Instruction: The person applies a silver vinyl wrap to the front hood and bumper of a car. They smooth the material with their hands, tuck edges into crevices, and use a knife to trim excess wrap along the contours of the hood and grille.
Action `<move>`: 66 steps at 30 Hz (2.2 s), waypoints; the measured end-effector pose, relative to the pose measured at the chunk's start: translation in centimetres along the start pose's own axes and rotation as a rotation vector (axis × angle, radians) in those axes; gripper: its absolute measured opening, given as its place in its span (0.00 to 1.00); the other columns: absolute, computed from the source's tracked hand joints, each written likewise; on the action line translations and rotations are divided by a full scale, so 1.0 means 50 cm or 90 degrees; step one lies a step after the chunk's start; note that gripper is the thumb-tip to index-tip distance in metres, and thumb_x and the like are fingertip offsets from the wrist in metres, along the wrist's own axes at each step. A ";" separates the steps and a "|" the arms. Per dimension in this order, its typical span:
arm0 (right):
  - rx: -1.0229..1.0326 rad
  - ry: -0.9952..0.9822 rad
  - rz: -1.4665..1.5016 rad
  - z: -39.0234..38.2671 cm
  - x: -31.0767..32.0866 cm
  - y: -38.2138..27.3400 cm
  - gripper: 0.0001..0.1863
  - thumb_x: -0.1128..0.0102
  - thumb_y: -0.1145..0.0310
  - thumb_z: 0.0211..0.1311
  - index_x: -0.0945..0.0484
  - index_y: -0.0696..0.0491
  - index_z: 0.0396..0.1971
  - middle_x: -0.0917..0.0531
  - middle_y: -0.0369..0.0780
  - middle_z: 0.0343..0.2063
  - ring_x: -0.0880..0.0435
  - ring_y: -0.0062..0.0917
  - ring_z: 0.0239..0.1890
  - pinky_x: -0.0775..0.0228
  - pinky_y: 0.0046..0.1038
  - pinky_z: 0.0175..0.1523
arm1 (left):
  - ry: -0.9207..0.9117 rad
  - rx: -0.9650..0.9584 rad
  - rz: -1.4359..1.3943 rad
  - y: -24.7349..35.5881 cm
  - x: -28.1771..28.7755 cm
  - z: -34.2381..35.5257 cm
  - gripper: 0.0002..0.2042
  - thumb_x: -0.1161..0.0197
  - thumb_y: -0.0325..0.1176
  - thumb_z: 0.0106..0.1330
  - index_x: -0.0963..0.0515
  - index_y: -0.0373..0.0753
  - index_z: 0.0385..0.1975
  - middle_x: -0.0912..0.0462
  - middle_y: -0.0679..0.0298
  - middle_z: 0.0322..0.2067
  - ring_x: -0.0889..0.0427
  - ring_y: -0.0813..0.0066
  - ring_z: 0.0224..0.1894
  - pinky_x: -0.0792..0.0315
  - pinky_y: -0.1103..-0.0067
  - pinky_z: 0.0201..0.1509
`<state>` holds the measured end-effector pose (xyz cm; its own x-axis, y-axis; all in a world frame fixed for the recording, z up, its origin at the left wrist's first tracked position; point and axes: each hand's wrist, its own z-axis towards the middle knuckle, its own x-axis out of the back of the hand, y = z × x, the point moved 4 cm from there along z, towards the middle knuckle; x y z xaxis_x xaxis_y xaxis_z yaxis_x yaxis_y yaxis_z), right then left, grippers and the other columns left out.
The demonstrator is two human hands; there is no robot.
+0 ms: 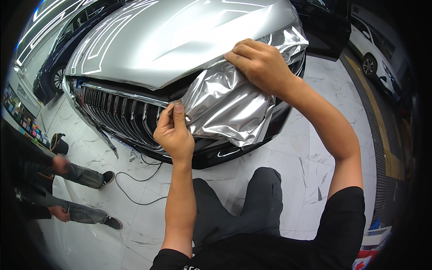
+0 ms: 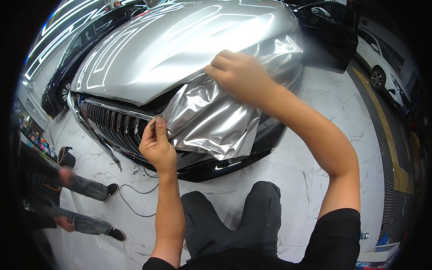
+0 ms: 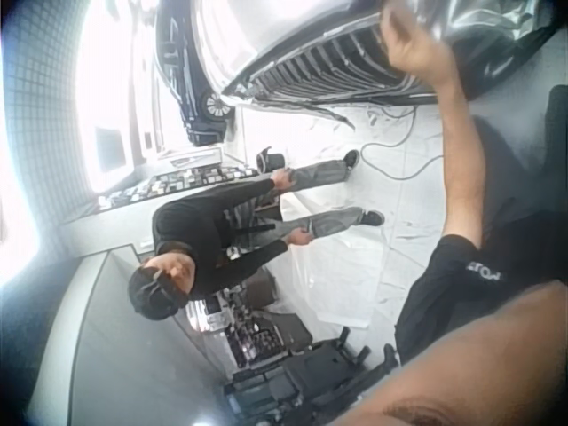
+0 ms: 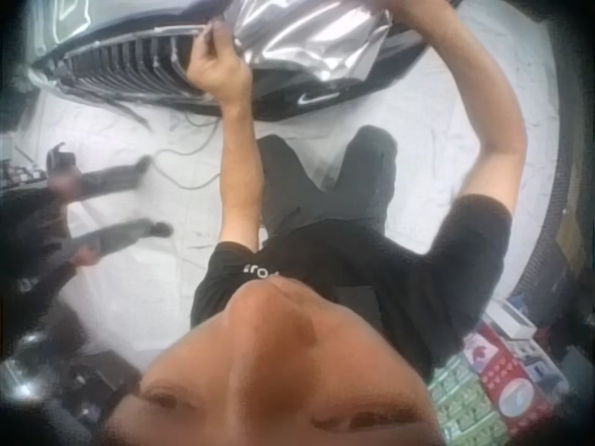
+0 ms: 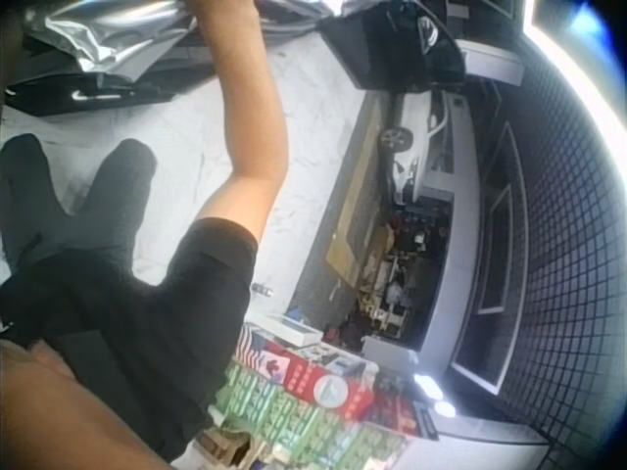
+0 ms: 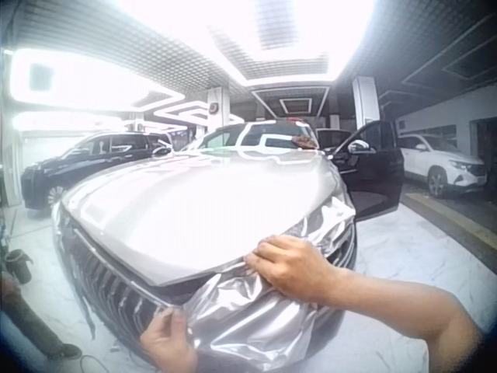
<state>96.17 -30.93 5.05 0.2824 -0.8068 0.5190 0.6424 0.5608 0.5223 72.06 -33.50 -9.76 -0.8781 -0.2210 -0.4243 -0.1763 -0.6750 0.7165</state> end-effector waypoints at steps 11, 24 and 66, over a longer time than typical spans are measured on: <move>-0.003 -0.006 0.023 -0.007 0.001 0.017 0.12 0.31 0.74 0.63 0.10 0.53 0.46 0.10 0.37 0.40 0.10 0.30 0.49 0.15 0.32 0.51 | -0.030 -0.014 0.048 0.010 0.004 -0.022 0.11 0.27 0.32 0.80 0.12 0.27 0.49 0.13 0.70 0.37 0.21 0.88 0.37 0.29 0.87 0.43; -0.868 0.067 0.267 -0.297 0.112 0.170 0.20 0.29 0.52 0.78 0.15 0.57 0.38 0.12 0.39 0.32 0.20 0.19 0.34 0.26 0.29 0.44 | -0.248 0.123 0.291 0.134 -0.125 0.073 0.14 0.28 0.37 0.79 0.14 0.28 0.43 0.11 0.59 0.44 0.17 0.75 0.46 0.24 0.75 0.53; -0.633 -0.282 0.336 -0.071 0.257 0.144 0.09 0.36 0.80 0.76 0.15 0.59 0.52 0.11 0.40 0.37 0.16 0.25 0.34 0.24 0.28 0.38 | -0.167 0.667 -0.055 0.045 -0.207 0.022 0.17 0.29 0.44 0.82 0.15 0.38 0.33 0.27 0.80 0.25 0.36 0.90 0.28 0.42 0.82 0.32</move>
<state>106.93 -37.91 13.08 0.5313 -0.2788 0.8000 0.8440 0.2566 -0.4711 80.24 -31.93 -3.16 -0.8905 0.0394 -0.4533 -0.4251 0.2832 0.8597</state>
